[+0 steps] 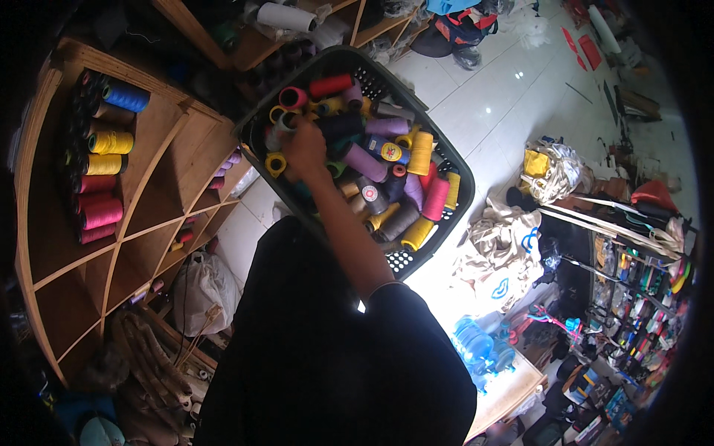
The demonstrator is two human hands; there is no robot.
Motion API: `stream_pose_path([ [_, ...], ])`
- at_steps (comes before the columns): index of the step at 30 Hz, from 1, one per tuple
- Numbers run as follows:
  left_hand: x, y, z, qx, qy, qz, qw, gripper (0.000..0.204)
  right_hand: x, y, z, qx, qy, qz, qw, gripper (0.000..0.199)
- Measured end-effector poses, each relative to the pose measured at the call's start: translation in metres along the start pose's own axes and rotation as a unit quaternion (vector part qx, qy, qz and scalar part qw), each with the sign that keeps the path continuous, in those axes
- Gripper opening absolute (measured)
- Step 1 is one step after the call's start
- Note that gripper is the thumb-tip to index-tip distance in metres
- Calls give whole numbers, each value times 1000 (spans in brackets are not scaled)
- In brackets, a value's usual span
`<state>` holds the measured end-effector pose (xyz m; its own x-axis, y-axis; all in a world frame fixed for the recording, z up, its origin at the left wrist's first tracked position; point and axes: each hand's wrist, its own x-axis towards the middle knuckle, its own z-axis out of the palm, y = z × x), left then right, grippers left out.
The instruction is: The person picks up various colored thread spools from a basket and places them into a wooden shelf, arranging them by color. The person handles spools of pink, blue, yellow, and brown thread, moving them from a basket to the shelf.
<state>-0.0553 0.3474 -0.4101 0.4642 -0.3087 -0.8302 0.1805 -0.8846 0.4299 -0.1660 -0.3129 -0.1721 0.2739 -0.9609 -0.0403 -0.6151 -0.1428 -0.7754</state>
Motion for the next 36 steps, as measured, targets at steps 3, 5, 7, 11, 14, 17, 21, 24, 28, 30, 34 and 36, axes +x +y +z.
stream_pose_path([
  [3, 1, -17, 15, 30, -7, 21, 999, 42, -4, 13, -18, -10, 67, -86, 994, 40],
  [5, -1, -19, 17, 39, -17, 21, 999, 47, 5, 30, -38, 28, 116, -69, 990, 40],
  [7, -5, -18, 14, 30, -33, 26, 999, 42, 15, 39, -67, 135, 180, 69, 972, 40],
  [11, -23, 21, 5, -6, -30, 48, 998, 33, 52, 95, -115, 223, 262, 147, 927, 49],
  [14, -46, 58, 5, -50, -17, 96, 994, 27, 76, 117, -120, 83, 282, 131, 947, 51],
  [17, -68, 111, 2, -97, -11, 143, 985, 21, 86, 133, -108, -50, 277, 105, 954, 49],
  [21, -73, 151, 6, -157, 23, 0, 987, 14, 92, 144, -90, -162, 250, 81, 951, 48],
  [24, -69, 159, 3, -186, 18, -144, 972, 15, 92, 134, -86, -163, 231, 46, 958, 54],
  [28, -85, 169, 3, -170, 13, -99, 980, 17, 114, 92, -72, -220, 123, -94, 963, 63],
  [30, -89, 178, 1, -165, 4, -75, 983, 18, 129, 88, -65, -253, 51, -124, 958, 64],
  [34, -96, 168, 2, -174, 15, -49, 983, 19, 150, 81, -50, -303, -58, -95, 947, 57],
  [36, -94, 163, 2, -165, 14, -41, 985, 20, 156, 86, -52, -294, -99, -109, 944, 52],
])
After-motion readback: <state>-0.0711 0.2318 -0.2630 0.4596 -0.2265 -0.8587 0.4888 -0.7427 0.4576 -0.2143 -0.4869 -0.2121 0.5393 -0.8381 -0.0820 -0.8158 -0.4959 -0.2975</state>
